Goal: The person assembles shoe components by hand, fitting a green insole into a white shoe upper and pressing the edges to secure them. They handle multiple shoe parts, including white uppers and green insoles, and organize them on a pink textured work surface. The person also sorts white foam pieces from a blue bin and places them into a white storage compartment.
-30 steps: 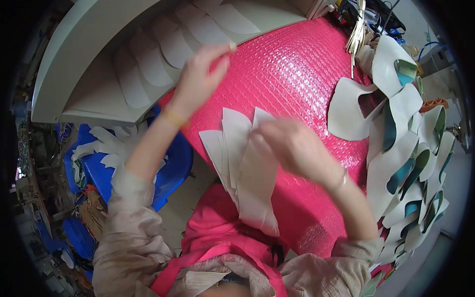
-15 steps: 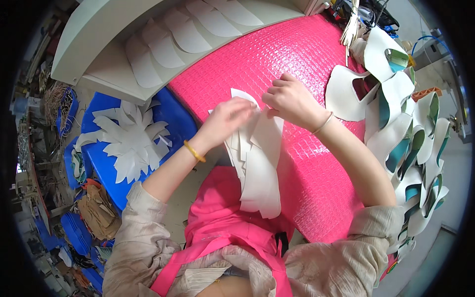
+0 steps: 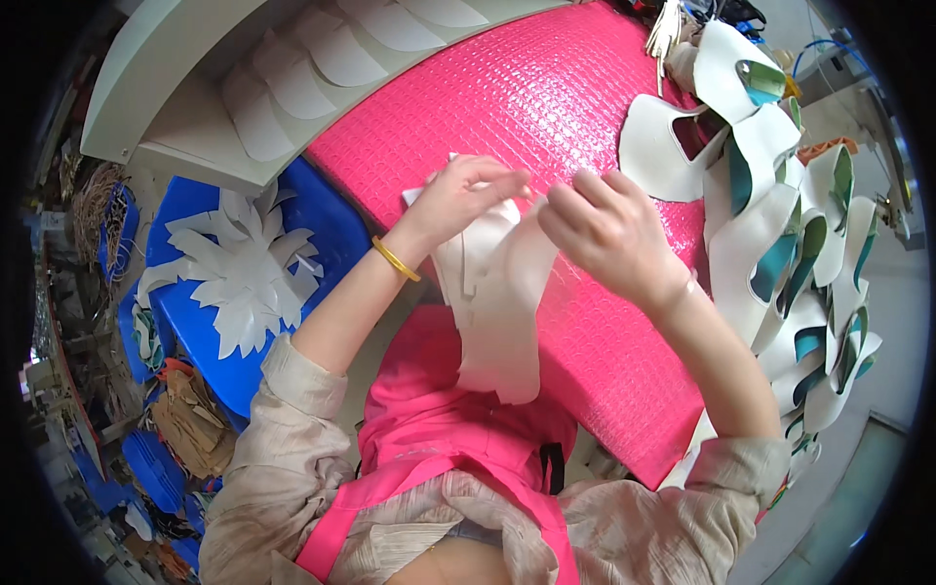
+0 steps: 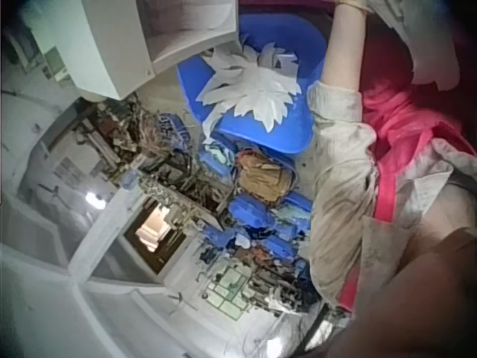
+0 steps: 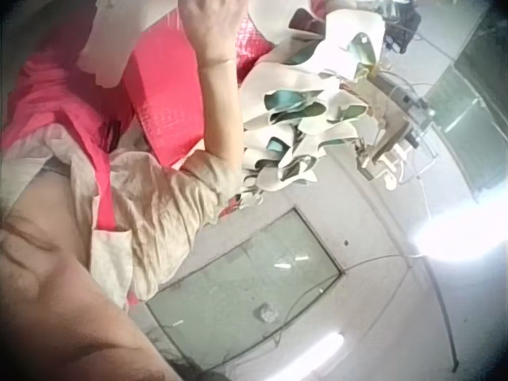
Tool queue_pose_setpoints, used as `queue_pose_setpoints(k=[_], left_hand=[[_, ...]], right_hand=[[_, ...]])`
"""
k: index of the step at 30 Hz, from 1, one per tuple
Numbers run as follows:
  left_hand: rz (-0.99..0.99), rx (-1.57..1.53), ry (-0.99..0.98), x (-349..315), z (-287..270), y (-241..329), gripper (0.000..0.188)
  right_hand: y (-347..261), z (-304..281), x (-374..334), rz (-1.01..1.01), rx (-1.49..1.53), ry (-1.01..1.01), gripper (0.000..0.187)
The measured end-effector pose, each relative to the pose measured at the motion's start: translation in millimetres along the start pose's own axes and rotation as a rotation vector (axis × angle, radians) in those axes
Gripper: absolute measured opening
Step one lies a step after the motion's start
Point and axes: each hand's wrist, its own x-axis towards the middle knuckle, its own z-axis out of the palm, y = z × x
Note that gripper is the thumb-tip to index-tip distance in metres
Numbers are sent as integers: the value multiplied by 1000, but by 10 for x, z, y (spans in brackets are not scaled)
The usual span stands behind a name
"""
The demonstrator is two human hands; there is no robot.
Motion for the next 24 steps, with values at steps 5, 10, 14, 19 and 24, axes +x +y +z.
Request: queue_pose_setpoints(k=[5,10,14,19,24], left_hand=[[-218,-327,-154,99,78,-38,24],[-40,262,159,46,385,-92,26],[-8,355,321,-36,432,-168,25],[138,345,417,-80,502,-276,24],[-65,243,147,33,381,-114,26]], right_hand=[[28,286,-20,16,-10,34,10],[-534,-467,-188,40,-58,-236,10],[-840,-1204,-470,29,203,-443,13],[-1063,-2114,-1222,625,626,-433,28],[-847,-2334,-1442,1325,606,-296,10]])
